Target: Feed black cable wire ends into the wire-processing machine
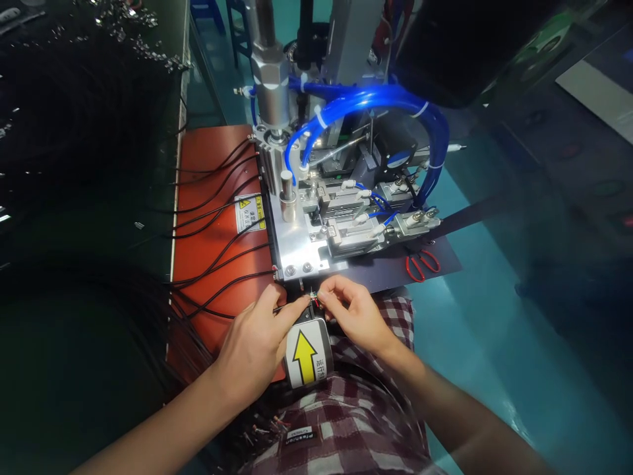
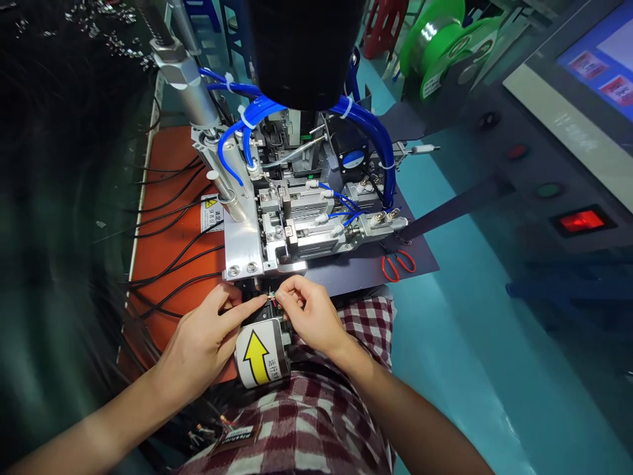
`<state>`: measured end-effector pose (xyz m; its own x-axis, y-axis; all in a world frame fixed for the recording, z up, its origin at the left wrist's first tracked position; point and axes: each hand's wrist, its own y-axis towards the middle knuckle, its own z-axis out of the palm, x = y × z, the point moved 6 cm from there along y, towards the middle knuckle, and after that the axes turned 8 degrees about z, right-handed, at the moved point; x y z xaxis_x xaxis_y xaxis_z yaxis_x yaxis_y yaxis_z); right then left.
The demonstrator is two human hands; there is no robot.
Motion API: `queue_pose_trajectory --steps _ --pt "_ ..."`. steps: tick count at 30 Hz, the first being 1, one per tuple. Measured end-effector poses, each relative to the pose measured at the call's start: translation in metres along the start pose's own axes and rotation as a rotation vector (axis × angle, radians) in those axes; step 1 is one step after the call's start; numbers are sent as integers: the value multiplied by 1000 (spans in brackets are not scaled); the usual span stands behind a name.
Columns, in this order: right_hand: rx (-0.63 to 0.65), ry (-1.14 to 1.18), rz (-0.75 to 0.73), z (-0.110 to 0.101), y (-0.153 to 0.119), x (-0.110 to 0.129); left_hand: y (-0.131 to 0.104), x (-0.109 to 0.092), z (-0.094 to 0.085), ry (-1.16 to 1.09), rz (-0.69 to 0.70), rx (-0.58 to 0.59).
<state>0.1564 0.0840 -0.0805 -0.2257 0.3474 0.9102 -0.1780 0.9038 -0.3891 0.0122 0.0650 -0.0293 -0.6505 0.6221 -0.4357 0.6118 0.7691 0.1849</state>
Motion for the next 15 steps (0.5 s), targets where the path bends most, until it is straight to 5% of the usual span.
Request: queue_pose_trajectory --steps 15 --pt "107 85 144 2 4 1 4 -3 -1 45 5 30"
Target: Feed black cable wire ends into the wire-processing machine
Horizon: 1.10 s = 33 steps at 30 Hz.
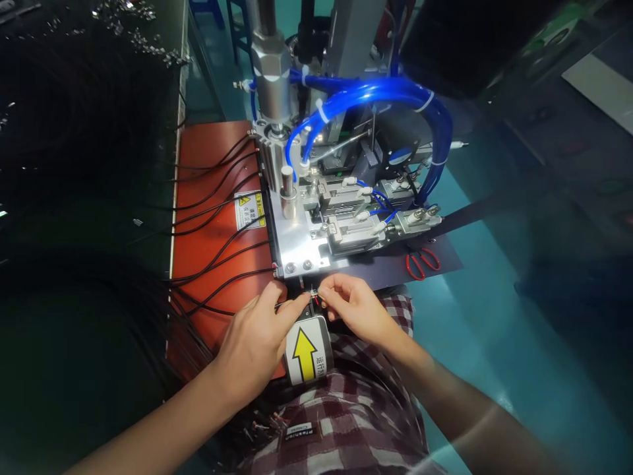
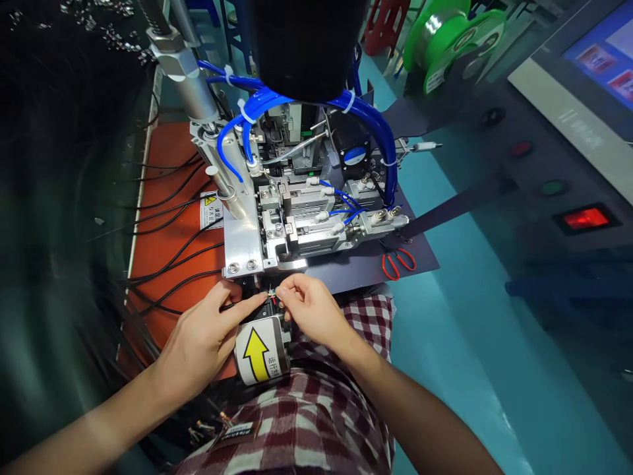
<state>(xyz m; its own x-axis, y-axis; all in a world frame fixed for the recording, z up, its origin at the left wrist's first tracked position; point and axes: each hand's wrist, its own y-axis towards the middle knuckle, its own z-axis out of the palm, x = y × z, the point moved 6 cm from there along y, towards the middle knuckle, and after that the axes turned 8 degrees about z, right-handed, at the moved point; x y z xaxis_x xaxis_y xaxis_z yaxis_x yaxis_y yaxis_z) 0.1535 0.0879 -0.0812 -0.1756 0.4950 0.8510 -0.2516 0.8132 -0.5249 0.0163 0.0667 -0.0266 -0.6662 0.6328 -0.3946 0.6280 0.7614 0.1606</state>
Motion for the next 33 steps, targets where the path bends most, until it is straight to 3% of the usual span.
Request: queue_pose_trajectory --steps 16,22,24,29,33 --pt "-77 -145 -15 1 -3 2 0 -1 0 45 31 -1" --pt "-298 -515 -151 -3 -14 24 2 -3 -1 80 60 -20" --pt "-256 -477 -108 -3 -11 23 1 -3 -1 82 75 -34" --pt "-37 -134 77 -1 1 -2 1 -2 -3 47 72 -57" --pt "-183 -104 22 -10 -4 -8 1 -3 -4 47 82 -57"
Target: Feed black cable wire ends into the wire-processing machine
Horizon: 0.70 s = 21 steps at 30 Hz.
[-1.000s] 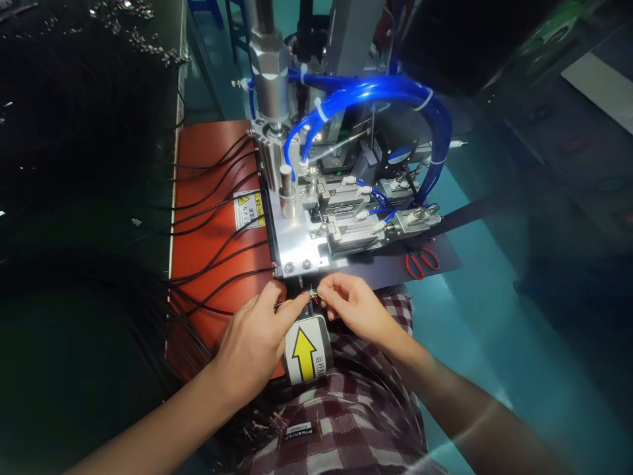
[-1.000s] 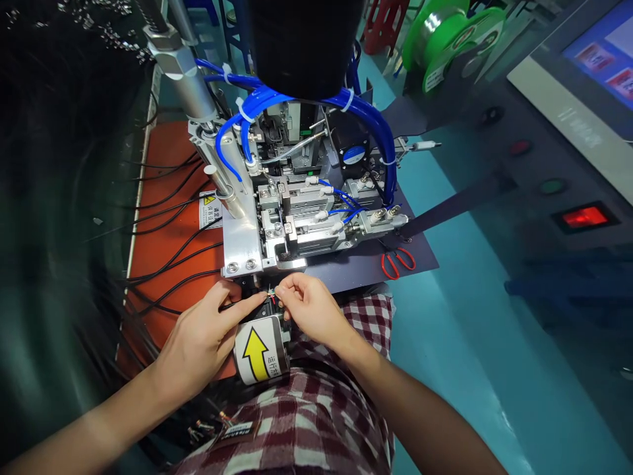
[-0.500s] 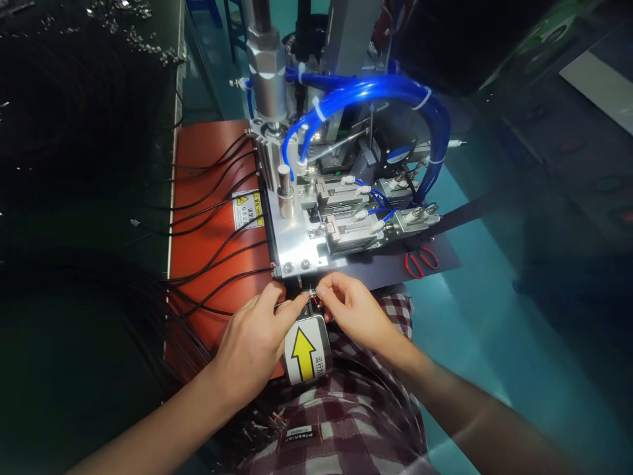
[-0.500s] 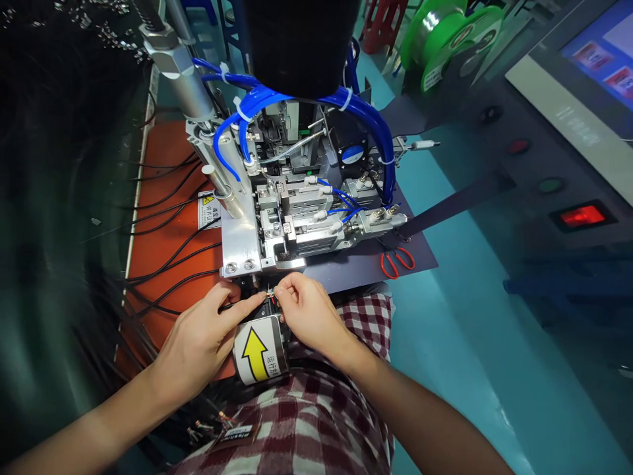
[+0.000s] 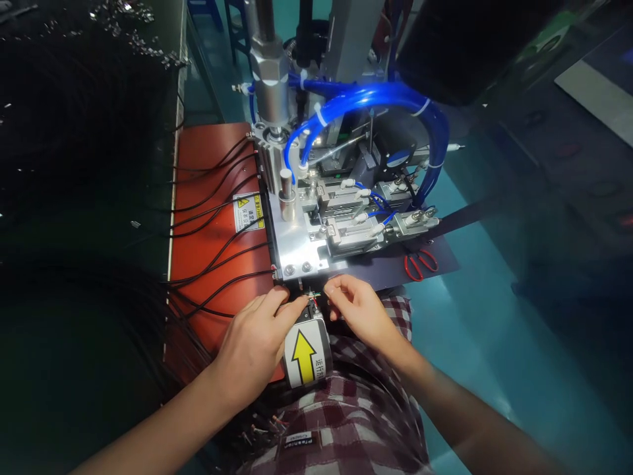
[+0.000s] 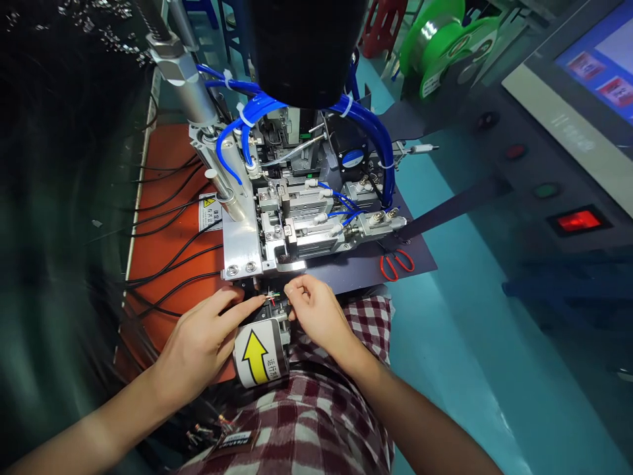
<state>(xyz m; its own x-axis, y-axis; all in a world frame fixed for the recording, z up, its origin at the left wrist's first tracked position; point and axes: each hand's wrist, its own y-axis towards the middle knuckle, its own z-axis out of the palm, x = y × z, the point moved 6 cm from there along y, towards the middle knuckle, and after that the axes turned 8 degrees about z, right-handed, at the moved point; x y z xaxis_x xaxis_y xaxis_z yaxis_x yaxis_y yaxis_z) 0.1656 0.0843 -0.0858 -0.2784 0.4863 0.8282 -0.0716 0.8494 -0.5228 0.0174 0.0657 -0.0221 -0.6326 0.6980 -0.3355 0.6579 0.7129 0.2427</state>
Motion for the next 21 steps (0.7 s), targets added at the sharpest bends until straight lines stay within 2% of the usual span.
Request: queue_pose_trajectory --steps 5,7,9,12,14,17,21 --pt "-106 -161 -191 1 -13 20 -1 2 1 -2 -22 6" --pt "-129 -207 -223 2 -12 25 -1 3 1 -7 -25 13" --pt "-91 -172 -174 4 -7 21 -1 2 1 -13 -14 11" --pt "62 -16 1 10 3 4 0 1 0 -25 -8 13" --pt "95 57 68 9 6 -5 0 1 0 -29 -10 13" --pt "72 141 49 5 5 -5 1 2 0 -31 -8 12" --pt "105 184 22 9 1 2 1 4 0 -69 -34 -10"
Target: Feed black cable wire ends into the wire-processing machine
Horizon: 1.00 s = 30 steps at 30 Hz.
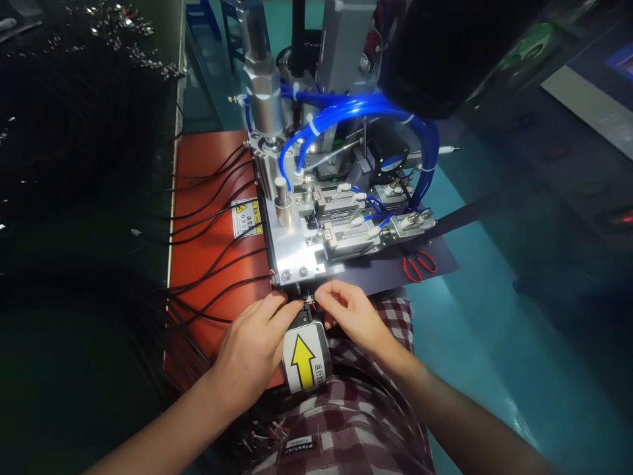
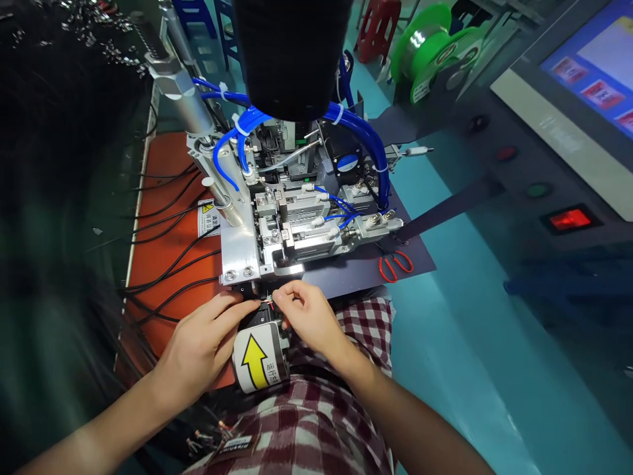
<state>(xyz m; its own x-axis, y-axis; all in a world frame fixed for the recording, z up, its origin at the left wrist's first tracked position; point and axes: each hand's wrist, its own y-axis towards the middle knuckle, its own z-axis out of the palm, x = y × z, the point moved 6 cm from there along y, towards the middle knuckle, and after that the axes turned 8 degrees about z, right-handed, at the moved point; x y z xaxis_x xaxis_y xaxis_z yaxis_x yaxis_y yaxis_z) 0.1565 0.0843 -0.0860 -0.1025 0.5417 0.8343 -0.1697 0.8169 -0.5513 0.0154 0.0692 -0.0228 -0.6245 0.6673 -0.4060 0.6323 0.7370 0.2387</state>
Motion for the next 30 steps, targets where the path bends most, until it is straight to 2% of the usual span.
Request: queue_pose_trajectory --steps 6,10,15,19,27,30 --pt "37 -42 9 5 3 1 -2 1 0 4 0 -8" --pt "96 21 27 4 6 -1 -1 1 0 18 5 0" --pt "65 100 11 -4 3 -2 -2 1 2 -6 6 11" --pt "86 89 9 1 2 1 -4 2 3 -1 -6 20" --pt "21 -70 40 -1 5 4 -2 3 2 -9 8 1" --pt "-73 -181 -35 -1 2 6 -2 2 2 -5 10 -4"
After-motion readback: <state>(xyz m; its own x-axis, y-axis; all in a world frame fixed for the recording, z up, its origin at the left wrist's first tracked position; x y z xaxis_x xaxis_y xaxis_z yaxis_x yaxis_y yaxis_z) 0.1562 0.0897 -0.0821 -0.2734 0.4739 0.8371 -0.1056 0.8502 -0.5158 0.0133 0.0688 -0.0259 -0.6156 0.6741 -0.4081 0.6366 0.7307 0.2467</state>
